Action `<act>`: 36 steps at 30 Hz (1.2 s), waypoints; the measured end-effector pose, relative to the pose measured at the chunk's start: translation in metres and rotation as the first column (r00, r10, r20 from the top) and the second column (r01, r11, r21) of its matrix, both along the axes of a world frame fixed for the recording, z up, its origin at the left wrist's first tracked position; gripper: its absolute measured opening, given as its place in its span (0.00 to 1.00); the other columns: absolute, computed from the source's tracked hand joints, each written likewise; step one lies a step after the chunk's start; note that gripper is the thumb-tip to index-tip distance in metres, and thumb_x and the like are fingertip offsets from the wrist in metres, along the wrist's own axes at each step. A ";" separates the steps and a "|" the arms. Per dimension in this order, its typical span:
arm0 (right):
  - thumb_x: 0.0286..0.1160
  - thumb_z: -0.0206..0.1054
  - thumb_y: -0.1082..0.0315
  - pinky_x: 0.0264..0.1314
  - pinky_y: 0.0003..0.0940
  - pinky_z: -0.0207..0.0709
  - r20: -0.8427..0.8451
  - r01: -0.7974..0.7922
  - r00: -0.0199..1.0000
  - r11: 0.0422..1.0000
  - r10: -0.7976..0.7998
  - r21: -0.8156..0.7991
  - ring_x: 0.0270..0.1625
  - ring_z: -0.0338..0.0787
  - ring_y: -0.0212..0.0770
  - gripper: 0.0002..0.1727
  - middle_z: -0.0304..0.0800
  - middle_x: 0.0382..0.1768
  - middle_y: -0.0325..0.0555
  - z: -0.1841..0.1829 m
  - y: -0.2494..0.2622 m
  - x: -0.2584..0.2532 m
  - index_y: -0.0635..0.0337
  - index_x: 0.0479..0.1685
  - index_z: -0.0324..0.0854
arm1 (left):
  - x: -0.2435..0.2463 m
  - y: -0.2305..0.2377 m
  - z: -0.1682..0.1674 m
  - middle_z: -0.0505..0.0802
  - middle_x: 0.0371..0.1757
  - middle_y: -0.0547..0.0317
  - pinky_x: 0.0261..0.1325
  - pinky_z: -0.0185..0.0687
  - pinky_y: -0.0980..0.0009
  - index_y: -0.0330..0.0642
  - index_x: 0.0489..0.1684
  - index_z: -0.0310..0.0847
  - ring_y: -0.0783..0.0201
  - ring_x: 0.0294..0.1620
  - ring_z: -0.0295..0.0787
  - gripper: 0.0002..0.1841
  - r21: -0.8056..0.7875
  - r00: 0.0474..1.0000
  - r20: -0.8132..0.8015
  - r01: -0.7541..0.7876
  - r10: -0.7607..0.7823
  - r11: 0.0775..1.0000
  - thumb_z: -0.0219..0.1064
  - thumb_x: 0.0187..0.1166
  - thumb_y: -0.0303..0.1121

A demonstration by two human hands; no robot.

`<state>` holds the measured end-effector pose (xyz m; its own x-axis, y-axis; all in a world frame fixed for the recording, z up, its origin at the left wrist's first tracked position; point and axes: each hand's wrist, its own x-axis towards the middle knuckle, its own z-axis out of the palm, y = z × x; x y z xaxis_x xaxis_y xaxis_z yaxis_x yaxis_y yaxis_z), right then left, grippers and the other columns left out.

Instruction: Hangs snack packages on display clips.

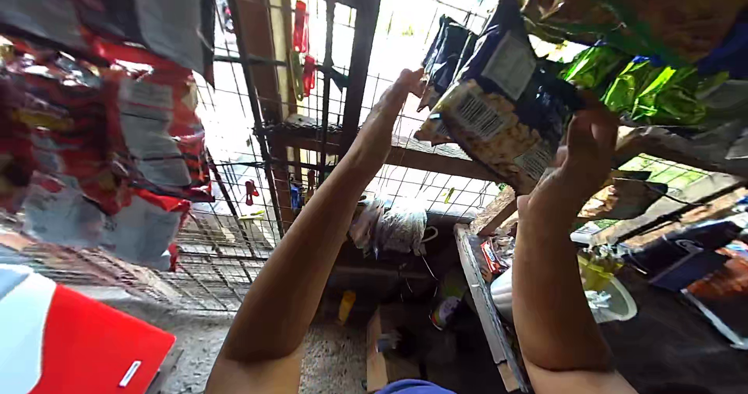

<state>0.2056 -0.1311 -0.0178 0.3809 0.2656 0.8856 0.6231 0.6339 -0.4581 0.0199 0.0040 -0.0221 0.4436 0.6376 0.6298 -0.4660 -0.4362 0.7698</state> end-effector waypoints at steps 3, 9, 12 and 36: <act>0.88 0.59 0.63 0.78 0.34 0.74 0.307 0.157 0.930 0.972 -0.204 0.172 0.77 0.79 0.31 0.16 0.84 0.71 0.39 0.002 -0.016 -0.005 0.63 0.65 0.77 | -0.012 -0.013 0.006 0.75 0.86 0.51 0.83 0.67 0.57 0.36 0.84 0.67 0.60 0.87 0.67 0.40 0.145 0.990 0.115 -0.097 0.081 0.985 0.31 0.89 0.59; 0.72 0.69 0.38 0.88 0.45 0.59 0.519 0.342 0.774 0.929 -0.362 0.138 0.91 0.58 0.45 0.39 0.62 0.87 0.50 -0.007 -0.033 -0.036 0.51 0.78 0.70 | -0.006 -0.061 0.007 0.66 0.87 0.41 0.81 0.74 0.64 0.29 0.88 0.57 0.60 0.83 0.69 0.35 0.539 0.969 0.241 -0.187 0.062 0.821 0.48 0.93 0.51; 0.76 0.71 0.48 0.90 0.51 0.52 0.577 0.360 0.735 0.926 -0.356 0.114 0.91 0.57 0.55 0.30 0.68 0.84 0.57 -0.002 -0.030 -0.035 0.54 0.73 0.75 | -0.003 -0.075 -0.001 0.65 0.88 0.39 0.78 0.73 0.70 0.29 0.88 0.57 0.62 0.81 0.71 0.29 0.531 0.959 0.184 -0.283 0.218 0.798 0.51 0.92 0.37; 0.87 0.51 0.54 0.89 0.64 0.48 0.886 0.354 0.404 0.932 -0.226 0.077 0.88 0.67 0.61 0.28 0.76 0.82 0.54 0.043 -0.031 -0.005 0.57 0.81 0.72 | -0.037 -0.029 -0.017 0.90 0.56 0.45 0.59 0.89 0.66 0.30 0.51 0.85 0.62 0.58 0.89 0.10 0.314 0.693 0.242 -0.718 0.679 0.621 0.62 0.85 0.29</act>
